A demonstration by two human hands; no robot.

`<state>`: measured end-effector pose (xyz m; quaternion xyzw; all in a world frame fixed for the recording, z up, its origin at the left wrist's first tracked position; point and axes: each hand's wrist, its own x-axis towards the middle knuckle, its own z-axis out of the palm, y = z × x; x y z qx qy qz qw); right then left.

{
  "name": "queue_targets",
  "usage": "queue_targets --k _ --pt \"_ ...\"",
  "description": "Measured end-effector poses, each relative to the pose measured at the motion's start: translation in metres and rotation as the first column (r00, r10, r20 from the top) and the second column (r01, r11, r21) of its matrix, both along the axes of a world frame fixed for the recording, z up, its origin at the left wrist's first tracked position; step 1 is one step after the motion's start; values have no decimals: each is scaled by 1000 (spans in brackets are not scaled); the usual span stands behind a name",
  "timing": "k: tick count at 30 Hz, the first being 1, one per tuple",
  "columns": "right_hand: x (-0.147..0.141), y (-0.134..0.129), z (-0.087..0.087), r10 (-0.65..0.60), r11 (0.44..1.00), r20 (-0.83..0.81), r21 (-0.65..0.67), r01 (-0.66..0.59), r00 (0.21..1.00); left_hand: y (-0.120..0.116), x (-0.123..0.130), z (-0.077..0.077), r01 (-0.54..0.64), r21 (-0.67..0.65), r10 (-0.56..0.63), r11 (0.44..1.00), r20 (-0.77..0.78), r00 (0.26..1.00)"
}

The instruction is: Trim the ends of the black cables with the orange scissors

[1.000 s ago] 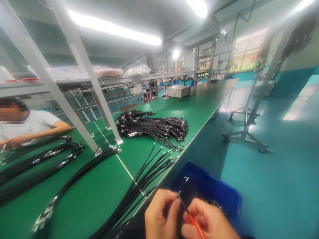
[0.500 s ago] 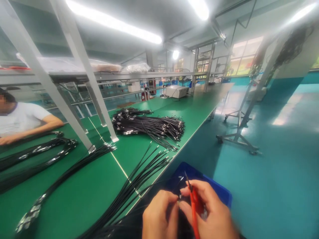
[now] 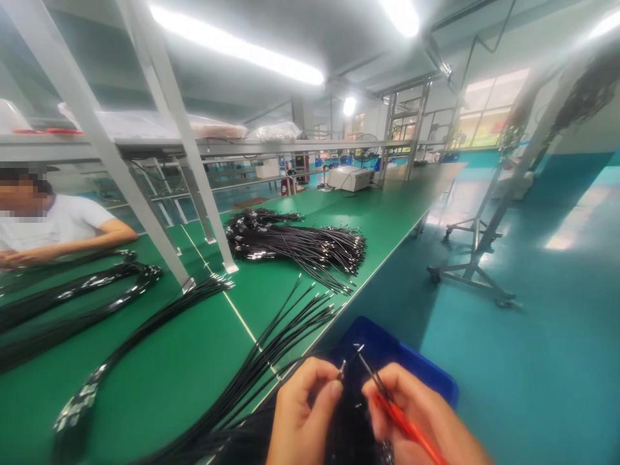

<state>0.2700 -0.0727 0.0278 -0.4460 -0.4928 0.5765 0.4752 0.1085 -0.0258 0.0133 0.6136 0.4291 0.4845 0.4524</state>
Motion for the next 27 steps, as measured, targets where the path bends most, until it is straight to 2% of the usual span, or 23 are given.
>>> queue_targets --k 1,3,7,16,20,24,27 --pt "4 2 -1 103 994 -56 -40 -105 993 0 -1 1 6 -25 -6 1000 30 1000" --pt "9 6 -5 233 961 -140 -119 -250 962 0 -1 1 11 -49 -8 999 64 998" --pt "9 12 -13 324 906 -213 -211 -367 922 -2 -2 2 26 -49 -23 998 63 998" --pt "6 19 -13 288 916 -231 -216 -337 929 -2 -5 1 96 -6 -96 995 18 995" --pt "4 19 -13 272 918 -133 -261 -299 953 0 -7 2 125 -19 -125 992 -24 992" --pt "3 17 -14 209 943 43 -273 -189 977 0 -5 2 103 -73 -97 992 72 993" --pt "9 12 -14 263 938 1 -236 -255 965 0 -4 3 149 -186 -109 971 209 972"
